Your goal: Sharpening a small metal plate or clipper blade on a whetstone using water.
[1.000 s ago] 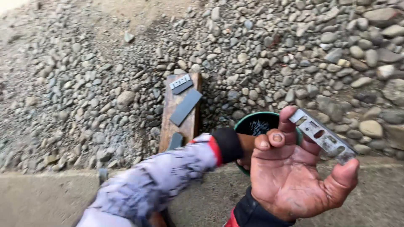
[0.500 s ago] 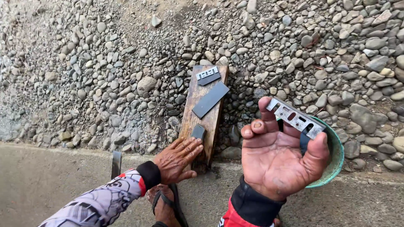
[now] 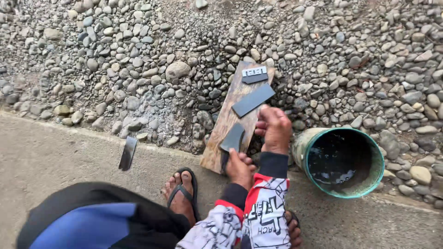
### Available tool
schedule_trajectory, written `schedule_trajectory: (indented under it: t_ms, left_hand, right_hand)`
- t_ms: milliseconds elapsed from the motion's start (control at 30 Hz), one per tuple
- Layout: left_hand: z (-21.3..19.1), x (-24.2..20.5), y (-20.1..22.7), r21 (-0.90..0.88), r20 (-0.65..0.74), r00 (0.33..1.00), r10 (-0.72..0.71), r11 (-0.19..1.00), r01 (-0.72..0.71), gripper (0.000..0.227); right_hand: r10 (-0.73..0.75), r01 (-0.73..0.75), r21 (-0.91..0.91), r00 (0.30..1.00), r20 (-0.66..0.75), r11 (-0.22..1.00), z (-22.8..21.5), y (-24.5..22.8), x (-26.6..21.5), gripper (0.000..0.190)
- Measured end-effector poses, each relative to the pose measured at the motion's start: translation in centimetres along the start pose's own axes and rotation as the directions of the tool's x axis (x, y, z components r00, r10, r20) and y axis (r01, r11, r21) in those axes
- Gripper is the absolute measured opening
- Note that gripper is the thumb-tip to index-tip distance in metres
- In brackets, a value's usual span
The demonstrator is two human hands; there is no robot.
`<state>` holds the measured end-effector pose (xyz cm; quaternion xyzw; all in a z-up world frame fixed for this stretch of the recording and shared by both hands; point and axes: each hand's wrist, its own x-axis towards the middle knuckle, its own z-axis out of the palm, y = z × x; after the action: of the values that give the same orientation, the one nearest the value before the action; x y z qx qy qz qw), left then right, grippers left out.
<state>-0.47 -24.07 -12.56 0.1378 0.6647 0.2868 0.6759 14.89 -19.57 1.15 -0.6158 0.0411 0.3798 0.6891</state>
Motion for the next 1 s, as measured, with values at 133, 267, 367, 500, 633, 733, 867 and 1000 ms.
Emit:
schedule_trajectory:
  t_ms: [133, 267, 367, 500, 633, 733, 867, 1000]
  left_hand:
    - [-2.4, 3.1, -5.9, -0.065, -0.042, 0.979, -0.200, 0.978, 0.197, 0.079]
    - [-1.3, -0.5, -1.1, -0.238, 0.122, 0.921, -0.369, 0.890, 0.388, 0.096]
    - [-0.7, -2.3, 2.5, -0.314, 0.177, 0.869, -0.462, 0.810, 0.495, 0.095]
    - [0.7, -2.7, 4.6, -0.350, 0.205, 0.828, -0.522, 0.751, 0.560, 0.092]
    - [1.9, -3.9, 4.7, -0.431, 0.253, 0.780, -0.573, 0.655, 0.621, 0.086]
    - [2.3, -3.4, 2.0, -0.518, 0.321, 0.775, -0.545, 0.583, 0.625, 0.080]
    - [2.2, -4.6, 4.4, -0.562, 0.413, 0.742, -0.528, 0.493, 0.664, 0.082]
    - [2.1, -6.0, 10.3, -0.565, 0.473, 0.712, -0.519, 0.441, 0.697, 0.089]
  right_hand:
    - [-0.124, 0.117, -0.433, 0.992, 0.013, 0.894, 2.9, 2.3, -1.4, 0.028]
    - [-0.184, 0.181, -0.874, 0.977, 0.108, 0.451, 5.0, 1.4, -3.7, 0.039]
    - [-0.156, 0.197, -0.965, 0.973, 0.171, 0.174, 5.6, 1.8, -4.5, 0.045]
    - [-0.209, 0.322, -0.946, 0.924, 0.320, -0.027, 4.0, 4.1, -3.5, 0.047]
    - [-0.189, 0.329, -0.944, 0.926, 0.326, -0.019, 4.1, 4.0, -3.8, 0.045]
    - [-0.219, 0.379, -0.921, 0.894, 0.391, -0.093, 4.3, 4.1, -3.6, 0.043]
    - [-0.161, 0.372, -0.919, 0.907, 0.390, -0.133, 5.9, 2.9, -4.1, 0.044]
    - [0.025, 0.258, -0.949, 0.966, 0.258, -0.183, 7.8, 1.8, -4.9, 0.050]
